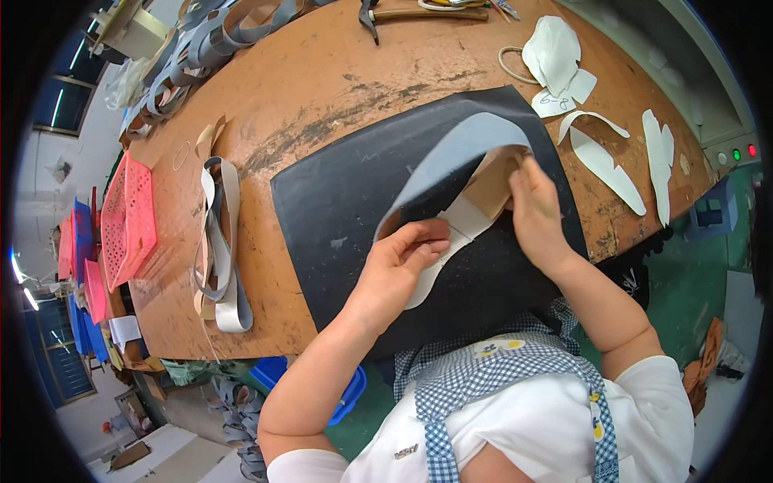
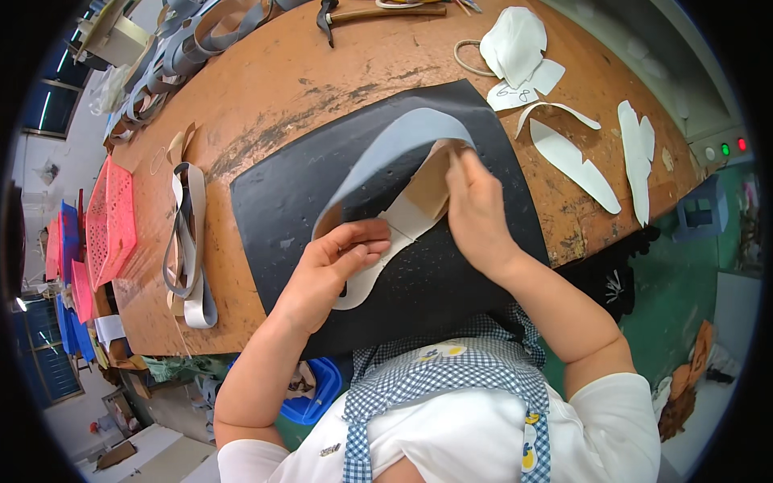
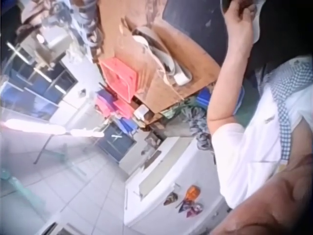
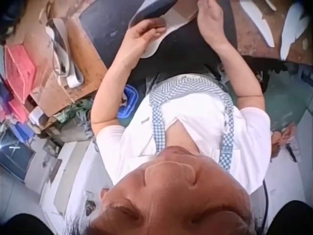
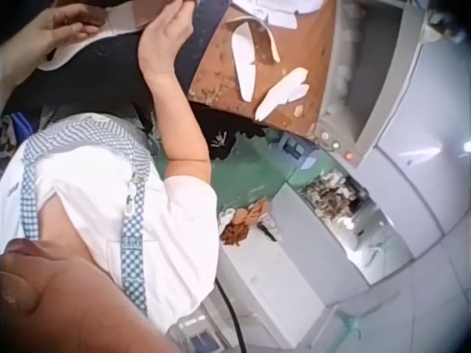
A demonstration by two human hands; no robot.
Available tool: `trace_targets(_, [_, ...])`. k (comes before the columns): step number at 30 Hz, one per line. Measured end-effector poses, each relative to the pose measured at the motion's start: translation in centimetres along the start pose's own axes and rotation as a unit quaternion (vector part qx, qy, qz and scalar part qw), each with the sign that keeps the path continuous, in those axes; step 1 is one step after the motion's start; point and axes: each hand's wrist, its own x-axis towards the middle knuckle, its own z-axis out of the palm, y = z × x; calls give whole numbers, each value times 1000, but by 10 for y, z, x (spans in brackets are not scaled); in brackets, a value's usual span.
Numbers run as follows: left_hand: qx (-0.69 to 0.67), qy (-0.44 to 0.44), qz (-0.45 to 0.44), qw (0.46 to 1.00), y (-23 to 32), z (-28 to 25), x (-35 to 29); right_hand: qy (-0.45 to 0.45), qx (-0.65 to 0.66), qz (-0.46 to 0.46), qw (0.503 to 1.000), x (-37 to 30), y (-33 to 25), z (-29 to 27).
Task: Manually assembling and aligning leather shoe components on a workbench.
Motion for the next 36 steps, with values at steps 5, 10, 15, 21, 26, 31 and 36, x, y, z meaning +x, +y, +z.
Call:
trace_targets(5, [208, 21, 77, 975, -5, 8, 3, 30, -40, -59, 997, 2, -7, -1])
trace_targets(10, [232, 7, 63, 971, 2, 1, 13, -110, -55, -111, 986, -19, -18, -5])
trace_targets(15, [2, 10, -105, 994, 32, 0, 19, -163, -169, -364, 901, -21, -11, -16])
trace_targets(21, [161, 39, -100, 981, 35, 6, 40, -132, -215, -364, 897, -22, 1, -8])
trace_targets(26, [123, 55, -157, 978, 35, 3, 50, -133, -256, -391, 874, -25, -2, -11])
trace_targets(31, [172, 73, -105, 977, 26, -2, 52, -185, -297, -504, 790, -24, -2, -15])
trace_targets(36, [321, 83, 1, 944, 17, 6, 45, -145, -259, -447, 844, -23, 6, -12])
